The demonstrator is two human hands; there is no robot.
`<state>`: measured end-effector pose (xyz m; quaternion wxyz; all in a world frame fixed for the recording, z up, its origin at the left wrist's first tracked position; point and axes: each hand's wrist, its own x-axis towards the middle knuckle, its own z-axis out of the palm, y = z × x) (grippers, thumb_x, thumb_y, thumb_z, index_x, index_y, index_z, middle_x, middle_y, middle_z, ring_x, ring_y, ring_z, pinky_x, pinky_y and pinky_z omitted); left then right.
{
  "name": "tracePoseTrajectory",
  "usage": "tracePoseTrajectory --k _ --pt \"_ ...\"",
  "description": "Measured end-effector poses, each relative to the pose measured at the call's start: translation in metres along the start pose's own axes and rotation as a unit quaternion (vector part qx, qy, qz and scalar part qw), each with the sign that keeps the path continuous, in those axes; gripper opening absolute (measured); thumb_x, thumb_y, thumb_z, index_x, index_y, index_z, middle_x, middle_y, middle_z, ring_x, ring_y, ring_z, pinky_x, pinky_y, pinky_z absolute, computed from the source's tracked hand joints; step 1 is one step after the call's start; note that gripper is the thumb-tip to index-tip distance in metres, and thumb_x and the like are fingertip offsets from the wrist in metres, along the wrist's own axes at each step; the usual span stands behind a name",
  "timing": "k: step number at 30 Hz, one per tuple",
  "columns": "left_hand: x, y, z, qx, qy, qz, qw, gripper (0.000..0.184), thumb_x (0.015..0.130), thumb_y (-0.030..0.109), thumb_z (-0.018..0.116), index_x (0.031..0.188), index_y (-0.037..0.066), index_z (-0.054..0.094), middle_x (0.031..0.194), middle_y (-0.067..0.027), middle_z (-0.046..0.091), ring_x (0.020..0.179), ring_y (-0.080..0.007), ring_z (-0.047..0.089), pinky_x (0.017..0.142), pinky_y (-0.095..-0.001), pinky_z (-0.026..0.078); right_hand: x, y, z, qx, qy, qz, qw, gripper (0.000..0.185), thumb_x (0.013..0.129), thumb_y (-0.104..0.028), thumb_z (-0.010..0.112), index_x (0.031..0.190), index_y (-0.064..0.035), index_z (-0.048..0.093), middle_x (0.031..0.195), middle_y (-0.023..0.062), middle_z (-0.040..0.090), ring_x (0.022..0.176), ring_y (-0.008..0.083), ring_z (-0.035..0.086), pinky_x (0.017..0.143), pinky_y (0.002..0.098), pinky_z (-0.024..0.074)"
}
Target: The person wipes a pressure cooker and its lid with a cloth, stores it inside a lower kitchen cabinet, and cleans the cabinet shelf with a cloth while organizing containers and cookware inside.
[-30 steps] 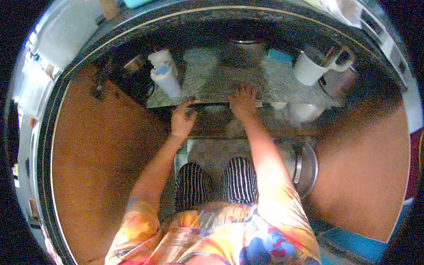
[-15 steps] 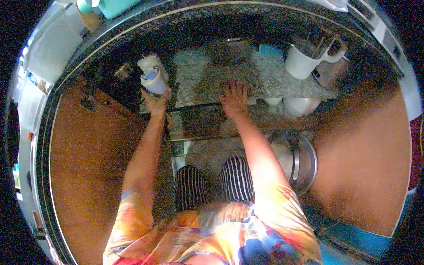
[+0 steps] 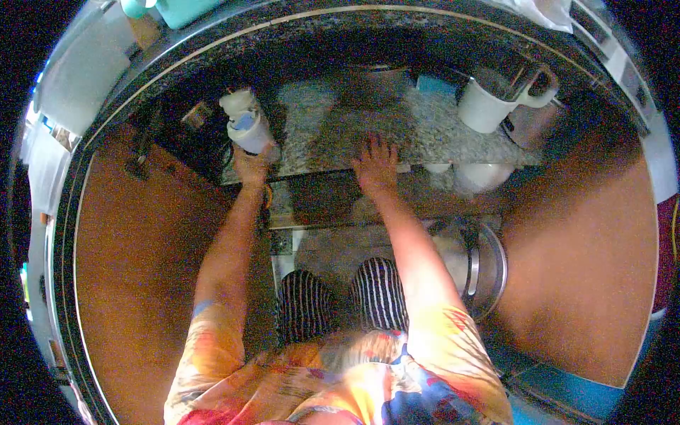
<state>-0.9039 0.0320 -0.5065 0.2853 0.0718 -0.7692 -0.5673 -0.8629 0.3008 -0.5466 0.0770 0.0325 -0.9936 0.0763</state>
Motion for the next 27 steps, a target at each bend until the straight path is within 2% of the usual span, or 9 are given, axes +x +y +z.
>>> tracePoseTrajectory --k 2,5,6,8,13,19,22,25,27 --pt "-0.013 0.019 0.009 -0.12 -0.03 -0.008 0.992 0.074 0.06 0.018 0.086 0.118 -0.004 0.046 0.113 -0.0169 0.059 0.101 -0.0264 0.059 0.088 -0.0382 0.046 0.003 0.002 0.011 -0.005 0.019 -0.001 1.0 0.056 0.099 -0.04 0.036 0.143 -0.006 0.035 0.151 0.0152 0.026 0.142 0.0318 0.017 0.115 0.0495 0.0091" --pt "-0.009 -0.025 0.045 -0.157 -0.064 0.036 0.985 0.07 0.062 0.019 0.085 0.116 -0.003 0.047 0.11 -0.0164 0.06 0.099 -0.0257 0.059 0.086 -0.0359 0.047 0.002 0.004 0.006 -0.005 0.008 -0.003 1.0 0.056 0.098 -0.04 0.036 0.142 -0.0049 0.036 0.15 0.0158 0.027 0.142 0.0326 0.018 0.115 0.0501 0.0097" --pt "-0.02 0.002 0.047 -0.078 -0.076 0.067 0.992 0.068 0.062 0.02 0.085 0.115 -0.002 0.048 0.11 -0.0159 0.06 0.1 -0.0254 0.059 0.086 -0.0352 0.046 0.002 0.003 0.003 -0.005 -0.001 -0.003 1.0 0.056 0.098 -0.04 0.036 0.142 -0.0044 0.035 0.15 0.016 0.027 0.141 0.0328 0.018 0.115 0.0503 0.0098" --pt "-0.034 0.027 0.061 -0.066 -0.109 0.044 0.991 0.068 0.062 0.022 0.085 0.116 -0.001 0.049 0.11 -0.0151 0.061 0.1 -0.0257 0.059 0.086 -0.0357 0.046 0.002 0.002 0.001 -0.024 -0.006 -0.007 1.0 0.056 0.098 -0.039 0.036 0.142 -0.0036 0.035 0.149 0.0162 0.028 0.141 0.0328 0.018 0.115 0.0502 0.0098" --pt "-0.048 0.036 0.098 0.009 -0.131 0.066 0.989 0.068 0.063 0.026 0.084 0.117 0.003 0.05 0.108 -0.0159 0.063 0.098 -0.0313 0.062 0.085 -0.0396 0.047 0.0 -0.001 -0.003 -0.003 -0.008 0.005 1.0 0.056 0.098 -0.038 0.037 0.141 -0.0027 0.036 0.15 0.0167 0.027 0.141 0.0321 0.018 0.115 0.05 0.0094" --pt "-0.051 0.024 0.12 0.014 -0.146 0.041 0.988 0.072 0.063 0.029 0.084 0.119 0.003 0.047 0.111 -0.0177 0.063 0.104 -0.0324 0.061 0.087 -0.0401 0.047 0.001 0.001 0.0 -0.002 -0.012 0.004 1.0 0.056 0.096 -0.036 0.04 0.141 -0.0027 0.036 0.15 0.0158 0.027 0.142 0.0315 0.016 0.115 0.05 0.0086" --pt "-0.054 0.042 0.112 0.02 -0.159 0.041 0.986 0.073 0.065 0.027 0.083 0.121 0.002 0.044 0.111 -0.0181 0.062 0.105 -0.0325 0.061 0.089 -0.0402 0.047 0.001 0.001 0.002 -0.005 0.004 0.0 1.0 0.057 0.095 -0.035 0.042 0.141 -0.0023 0.036 0.15 0.0159 0.027 0.142 0.0315 0.016 0.115 0.0499 0.0087" --pt "-0.051 0.019 0.124 0.001 -0.15 0.068 0.986 0.073 0.066 0.024 0.083 0.123 0.002 0.043 0.111 -0.0177 0.062 0.104 -0.0324 0.061 0.089 -0.0408 0.047 -0.001 0.002 0.004 0.01 0.018 0.0 1.0 0.058 0.095 -0.035 0.043 0.142 -0.002 0.034 0.151 0.0167 0.026 0.142 0.0316 0.016 0.115 0.0497 0.0088" --pt "-0.049 0.026 0.121 -0.051 -0.189 0.079 0.977 0.078 0.066 0.021 0.083 0.127 0.0 0.04 0.117 -0.0192 0.059 0.109 -0.0323 0.058 0.092 -0.0398 0.045 -0.001 0.001 0.002 0.013 0.005 0.004 1.0 0.06 0.094 -0.036 0.044 0.143 -0.0019 0.032 0.151 0.0172 0.025 0.142 0.0318 0.015 0.115 0.0495 0.0089"
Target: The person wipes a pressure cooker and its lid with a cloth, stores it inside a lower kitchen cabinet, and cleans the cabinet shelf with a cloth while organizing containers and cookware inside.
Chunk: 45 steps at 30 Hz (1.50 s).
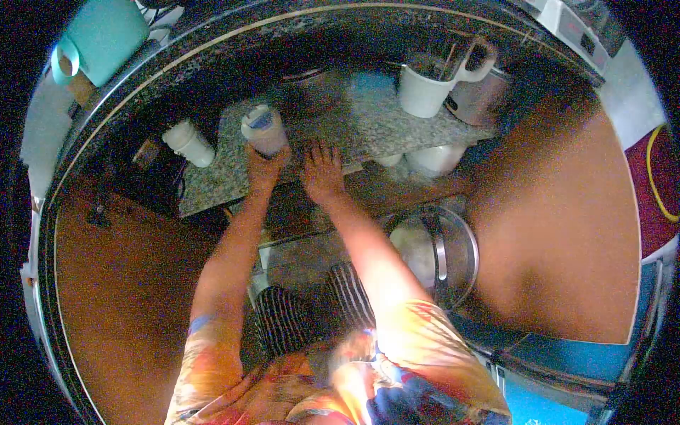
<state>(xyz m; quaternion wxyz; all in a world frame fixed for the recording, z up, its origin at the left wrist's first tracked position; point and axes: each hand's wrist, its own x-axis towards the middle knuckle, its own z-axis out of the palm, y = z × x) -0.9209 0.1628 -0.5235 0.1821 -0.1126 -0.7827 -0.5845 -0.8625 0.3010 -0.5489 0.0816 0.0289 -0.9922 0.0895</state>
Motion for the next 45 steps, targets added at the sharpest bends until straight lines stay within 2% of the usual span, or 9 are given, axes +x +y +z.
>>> tracePoseTrajectory --k 4,7,14,17,28,35,39,42,45 --pt "-0.006 0.003 -0.019 0.066 -0.018 0.055 0.996 0.087 0.068 0.017 0.082 0.136 -0.005 0.031 0.13 -0.0227 0.049 0.119 -0.032 0.051 0.099 -0.0366 0.041 0.001 -0.004 -0.003 0.041 0.003 0.011 0.999 0.06 0.094 -0.036 0.045 0.142 -0.0019 0.033 0.15 0.0179 0.026 0.142 0.0321 0.017 0.114 0.0506 0.0101" --pt "-0.017 0.005 -0.047 0.054 0.015 -0.054 0.997 0.091 0.072 0.015 0.08 0.14 -0.008 0.024 0.138 -0.0251 0.04 0.128 -0.033 0.042 0.106 -0.037 0.033 0.003 -0.005 -0.002 0.049 -0.007 0.012 0.999 0.058 0.095 -0.036 0.044 0.141 -0.0027 0.035 0.149 0.0178 0.027 0.141 0.0323 0.019 0.114 0.0515 0.0114" --pt "0.03 -0.078 -0.123 0.137 0.288 -0.001 0.948 0.085 0.075 0.011 0.076 0.14 -0.007 0.024 0.141 -0.0259 0.035 0.131 -0.0356 0.035 0.108 -0.0404 0.03 0.002 0.0 0.006 0.013 0.058 -0.015 0.998 0.054 0.095 -0.036 0.044 0.138 -0.0041 0.04 0.148 0.0172 0.031 0.14 0.0328 0.021 0.113 0.0523 0.0129" --pt "0.081 -0.174 -0.159 0.008 0.231 0.022 0.973 0.087 0.073 0.01 0.077 0.14 -0.007 0.023 0.139 -0.0258 0.035 0.128 -0.0355 0.037 0.105 -0.0407 0.035 0.006 0.003 0.01 0.003 0.044 -0.019 0.999 0.054 0.095 -0.036 0.044 0.139 -0.005 0.04 0.148 0.0175 0.031 0.14 0.0326 0.021 0.113 0.0525 0.0129" --pt "0.104 -0.157 -0.168 0.116 0.182 -0.124 0.969 0.103 0.061 0.027 0.09 0.137 -0.006 0.028 0.129 -0.0226 0.049 0.116 -0.0332 0.051 0.099 -0.0426 0.041 0.003 -0.001 -0.006 -0.009 0.002 0.001 1.0 0.056 0.095 -0.04 0.043 0.139 -0.0065 0.04 0.146 0.0167 0.034 0.138 0.0334 0.025 0.114 0.0505 0.0137" --pt "0.097 -0.144 -0.161 0.121 0.16 -0.051 0.978 0.098 0.062 0.034 0.088 0.132 -0.008 0.033 0.123 -0.0237 0.054 0.111 -0.0321 0.056 0.096 -0.0397 0.044 -0.002 0.002 0.006 0.009 0.079 -0.01 0.997 0.055 0.095 -0.04 0.042 0.138 -0.0054 0.041 0.145 0.0162 0.036 0.136 0.0331 0.027 0.113 0.0506 0.0151" --pt "0.119 -0.21 -0.182 -0.089 0.131 -0.047 0.986 0.093 0.064 0.034 0.088 0.128 -0.009 0.036 0.121 -0.0233 0.056 0.109 -0.0305 0.057 0.094 -0.0376 0.045 0.0 -0.001 0.002 0.028 0.066 -0.008 0.997 0.054 0.095 -0.039 0.042 0.136 -0.0048 0.043 0.144 0.0166 0.037 0.135 0.0331 0.028 0.112 0.0514 0.0167" --pt "0.122 -0.241 -0.187 0.122 0.074 0.039 0.989 0.09 0.065 0.031 0.087 0.128 -0.008 0.037 0.12 -0.0224 0.056 0.109 -0.0298 0.057 0.093 -0.0368 0.046 -0.002 -0.003 -0.006 -0.016 0.081 -0.008 0.997 0.053 0.094 -0.039 0.043 0.135 -0.0046 0.046 0.144 0.0154 0.038 0.135 0.0328 0.03 0.111 0.0516 0.0178" --pt "0.074 -0.115 -0.147 0.014 0.037 0.016 0.999 0.082 0.069 0.025 0.085 0.129 -0.006 0.039 0.121 -0.0206 0.056 0.108 -0.0279 0.056 0.094 -0.0364 0.044 0.001 0.0 0.006 0.008 0.123 -0.017 0.992 0.051 0.094 -0.037 0.045 0.133 -0.0044 0.048 0.142 0.0153 0.04 0.134 0.032 0.031 0.111 0.0506 0.0183"
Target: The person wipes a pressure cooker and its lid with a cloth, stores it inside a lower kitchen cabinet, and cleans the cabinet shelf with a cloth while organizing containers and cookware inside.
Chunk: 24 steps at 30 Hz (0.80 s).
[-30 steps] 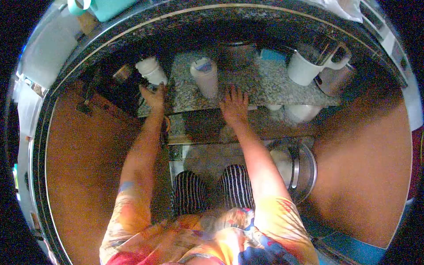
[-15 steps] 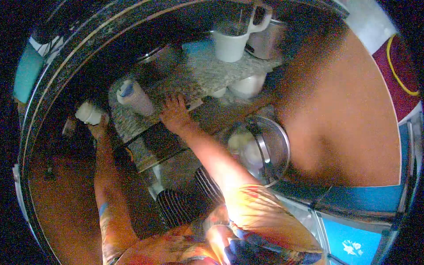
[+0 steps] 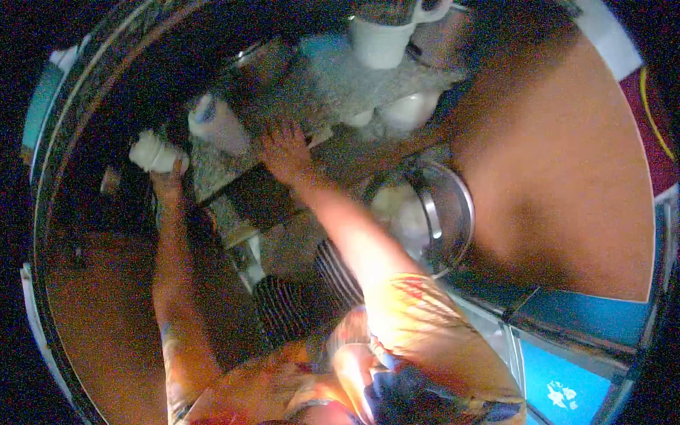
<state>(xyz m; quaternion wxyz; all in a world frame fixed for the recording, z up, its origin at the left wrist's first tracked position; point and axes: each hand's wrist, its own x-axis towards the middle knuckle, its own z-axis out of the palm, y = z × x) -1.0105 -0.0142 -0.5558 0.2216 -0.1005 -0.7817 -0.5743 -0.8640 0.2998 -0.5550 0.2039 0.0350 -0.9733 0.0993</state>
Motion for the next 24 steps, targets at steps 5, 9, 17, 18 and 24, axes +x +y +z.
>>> tracePoseTrajectory --k 5,9,17,18,24 --pt "-0.027 0.01 0.023 0.101 0.057 -0.045 0.992 0.069 0.071 0.022 0.083 0.121 -0.006 0.045 0.115 -0.0193 0.059 0.101 -0.0279 0.059 0.09 -0.0368 0.046 0.004 -0.002 -0.002 -0.009 -0.057 0.008 0.998 0.054 0.093 -0.037 0.047 0.134 -0.0034 0.045 0.14 0.0168 0.041 0.133 0.032 0.032 0.111 0.0504 0.0205" --pt "-0.051 0.047 0.036 0.033 0.044 -0.001 0.998 0.065 0.071 0.017 0.079 0.122 -0.005 0.045 0.115 -0.0176 0.058 0.102 -0.0272 0.058 0.092 -0.0372 0.045 0.011 -0.001 -0.012 -0.012 -0.072 -0.006 0.997 0.054 0.094 -0.036 0.044 0.136 -0.002 0.044 0.143 0.017 0.038 0.136 0.0326 0.029 0.112 0.0506 0.0182" --pt "-0.049 0.044 0.035 0.036 0.093 -0.03 0.995 0.074 0.061 0.027 0.083 0.121 0.001 0.049 0.112 -0.0197 0.06 0.104 -0.0336 0.059 0.089 -0.0417 0.046 0.008 -0.003 -0.006 -0.008 -0.056 -0.01 0.998 0.056 0.094 -0.036 0.045 0.139 -0.005 0.037 0.146 0.0174 0.031 0.138 0.0338 0.024 0.112 0.0541 0.015" --pt "-0.047 0.045 0.034 0.049 0.079 -0.028 0.995 0.077 0.061 0.031 0.083 0.122 0.0 0.048 0.113 -0.0201 0.06 0.106 -0.0333 0.059 0.09 -0.0413 0.046 0.008 -0.002 0.001 -0.014 -0.052 -0.01 0.999 0.056 0.093 -0.036 0.045 0.139 -0.005 0.038 0.147 0.0172 0.031 0.138 0.0338 0.024 0.112 0.0543 0.0151" --pt "-0.062 0.069 0.021 0.205 0.084 -0.091 0.971 0.083 0.06 0.039 0.083 0.121 -0.003 0.048 0.117 -0.0223 0.058 0.11 -0.0349 0.056 0.094 -0.0411 0.044 0.005 -0.004 0.003 -0.002 -0.042 -0.014 0.999 0.056 0.091 -0.037 0.049 0.136 -0.0048 0.041 0.147 0.0165 0.031 0.137 0.0338 0.025 0.111 0.0543 0.0158"
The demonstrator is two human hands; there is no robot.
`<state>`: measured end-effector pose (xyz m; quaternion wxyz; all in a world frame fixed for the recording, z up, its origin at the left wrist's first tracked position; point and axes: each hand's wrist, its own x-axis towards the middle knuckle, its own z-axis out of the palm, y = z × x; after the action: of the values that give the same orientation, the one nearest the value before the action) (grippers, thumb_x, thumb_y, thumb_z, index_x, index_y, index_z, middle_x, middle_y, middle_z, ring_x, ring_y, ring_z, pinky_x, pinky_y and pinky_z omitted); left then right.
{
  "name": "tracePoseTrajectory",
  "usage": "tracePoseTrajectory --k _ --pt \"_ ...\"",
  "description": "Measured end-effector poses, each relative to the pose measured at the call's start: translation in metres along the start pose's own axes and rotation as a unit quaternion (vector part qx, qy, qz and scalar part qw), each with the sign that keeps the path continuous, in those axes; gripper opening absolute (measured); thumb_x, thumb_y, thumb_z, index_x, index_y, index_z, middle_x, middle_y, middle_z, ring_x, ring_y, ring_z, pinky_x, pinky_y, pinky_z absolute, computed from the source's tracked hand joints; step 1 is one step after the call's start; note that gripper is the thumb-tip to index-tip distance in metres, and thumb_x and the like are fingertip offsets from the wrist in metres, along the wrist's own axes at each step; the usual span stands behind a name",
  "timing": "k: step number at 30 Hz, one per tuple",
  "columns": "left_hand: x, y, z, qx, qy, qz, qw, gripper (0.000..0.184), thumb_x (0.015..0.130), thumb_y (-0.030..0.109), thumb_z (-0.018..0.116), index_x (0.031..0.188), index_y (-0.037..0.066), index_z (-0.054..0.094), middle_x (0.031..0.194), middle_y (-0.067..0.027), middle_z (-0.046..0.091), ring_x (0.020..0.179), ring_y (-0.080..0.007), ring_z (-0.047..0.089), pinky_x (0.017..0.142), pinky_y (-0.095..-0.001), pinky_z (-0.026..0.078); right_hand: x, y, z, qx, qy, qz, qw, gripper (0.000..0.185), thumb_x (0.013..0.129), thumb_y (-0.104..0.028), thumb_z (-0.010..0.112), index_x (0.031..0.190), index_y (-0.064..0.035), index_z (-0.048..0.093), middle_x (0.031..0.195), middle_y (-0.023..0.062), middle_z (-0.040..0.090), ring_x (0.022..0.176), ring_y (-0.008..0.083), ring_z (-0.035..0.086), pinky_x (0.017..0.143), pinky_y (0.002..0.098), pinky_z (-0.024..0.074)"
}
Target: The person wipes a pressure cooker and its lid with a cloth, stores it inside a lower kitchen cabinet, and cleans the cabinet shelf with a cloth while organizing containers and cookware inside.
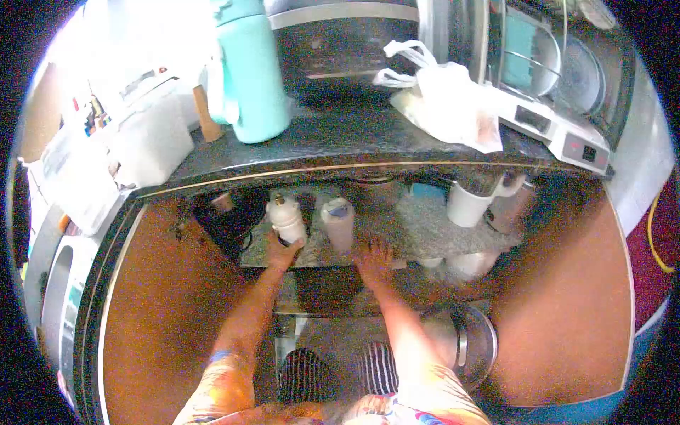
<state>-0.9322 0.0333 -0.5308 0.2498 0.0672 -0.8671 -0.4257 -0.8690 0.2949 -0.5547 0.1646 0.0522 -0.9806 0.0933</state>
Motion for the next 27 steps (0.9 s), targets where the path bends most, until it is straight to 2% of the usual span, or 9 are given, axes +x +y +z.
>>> tracePoseTrajectory --k 5,12,15,16,20,23,24,26,27 --pt "-0.023 0.001 -0.006 -0.133 0.053 0.05 0.988 0.091 0.061 0.032 0.084 0.13 -0.009 0.041 0.124 -0.0284 0.052 0.118 -0.0359 0.051 0.1 -0.0394 0.04 0.002 -0.005 -0.015 0.014 -0.058 0.021 0.998 0.055 0.092 -0.037 0.048 0.136 -0.0056 0.042 0.145 0.017 0.034 0.137 0.0339 0.026 0.111 0.0541 0.0156" --pt "-0.069 0.047 -0.04 -0.201 0.002 -0.045 0.979 0.079 0.078 0.02 0.073 0.139 -0.004 0.029 0.143 -0.0247 0.035 0.132 -0.0332 0.036 0.11 -0.0383 0.027 0.005 0.001 -0.001 -0.002 -0.054 0.016 0.998 0.055 0.093 -0.039 0.046 0.137 -0.0061 0.041 0.146 0.0166 0.034 0.138 0.0348 0.025 0.112 0.0543 0.0149" --pt "-0.095 0.083 -0.057 -0.297 0.008 -0.066 0.952 0.075 0.083 0.021 0.07 0.141 0.0 0.028 0.142 -0.0217 0.037 0.132 -0.0313 0.036 0.11 -0.0397 0.027 0.005 0.002 -0.002 -0.013 -0.055 0.005 0.998 0.055 0.094 -0.039 0.045 0.138 -0.0061 0.04 0.146 0.0168 0.034 0.138 0.035 0.024 0.112 0.0544 0.0144" --pt "-0.102 0.1 -0.062 -0.313 0.049 -0.049 0.947 0.059 0.083 0.01 0.069 0.135 0.0 0.041 0.133 -0.0149 0.05 0.123 -0.0242 0.047 0.105 -0.0354 0.035 0.005 0.003 0.001 -0.004 -0.055 0.011 0.998 0.055 0.094 -0.039 0.045 0.138 -0.006 0.04 0.146 0.0167 0.034 0.138 0.0349 0.024 0.112 0.0543 0.0144" --pt "-0.122 0.157 -0.112 -0.458 -0.091 -0.012 0.884 0.03 0.089 0.011 0.062 0.116 0.001 0.055 0.114 -0.0099 0.062 0.107 -0.0174 0.057 0.097 -0.0311 0.043 0.008 0.012 0.014 -0.032 -0.034 -0.011 0.999 0.057 0.092 -0.038 0.048 0.138 -0.0058 0.04 0.146 0.0162 0.035 0.139 0.0339 0.024 0.112 0.0553 0.0152" --pt "-0.139 0.218 -0.166 -0.543 -0.288 -0.006 0.789 0.023 0.091 0.02 0.06 0.105 0.002 0.06 0.102 -0.0096 0.064 0.096 -0.0182 0.061 0.087 -0.0327 0.048 0.005 0.014 0.02 -0.032 -0.022 -0.007 0.999 0.059 0.088 -0.038 0.05 0.137 -0.0055 0.042 0.146 0.0151 0.035 0.139 0.0336 0.025 0.111 0.0565 0.0179" --pt "-0.148 0.238 -0.185 -0.58 -0.352 0.002 0.735 0.026 0.09 0.025 0.062 0.1 0.002 0.06 0.098 -0.0105 0.064 0.095 -0.0195 0.061 0.086 -0.0342 0.048 0.007 0.04 0.052 -0.025 0.029 -0.071 0.997 0.062 0.085 -0.037 0.052 0.136 -0.0052 0.042 0.146 0.0165 0.035 0.138 0.0341 0.026 0.11 0.0574 0.0198" --pt "-0.166 0.263 -0.208 -0.635 -0.445 0.052 0.629 0.034 0.087 0.035 0.065 0.091 0.002 0.06 0.093 -0.0119 0.062 0.089 -0.0219 0.059 0.082 -0.0355 0.046 0.008 0.02 0.017 -0.034 -0.054 -0.022 0.998 0.057 0.089 -0.034 0.051 0.137 -0.0047 0.041 0.146 0.0172 0.034 0.138 0.0341 0.026 0.11 0.0563 0.0203" --pt "-0.177 0.272 -0.218 -0.687 -0.512 0.005 0.516 0.035 0.087 0.036 0.066 0.09 0.002 0.061 0.091 -0.0118 0.062 0.089 -0.0229 0.059 0.081 -0.0354 0.046 0.002 0.005 -0.002 -0.005 -0.05 0.0 0.999 0.056 0.091 -0.034 0.05 0.137 -0.0046 0.041 0.146 0.0174 0.034 0.138 0.034 0.026 0.11 0.0557 0.0202"
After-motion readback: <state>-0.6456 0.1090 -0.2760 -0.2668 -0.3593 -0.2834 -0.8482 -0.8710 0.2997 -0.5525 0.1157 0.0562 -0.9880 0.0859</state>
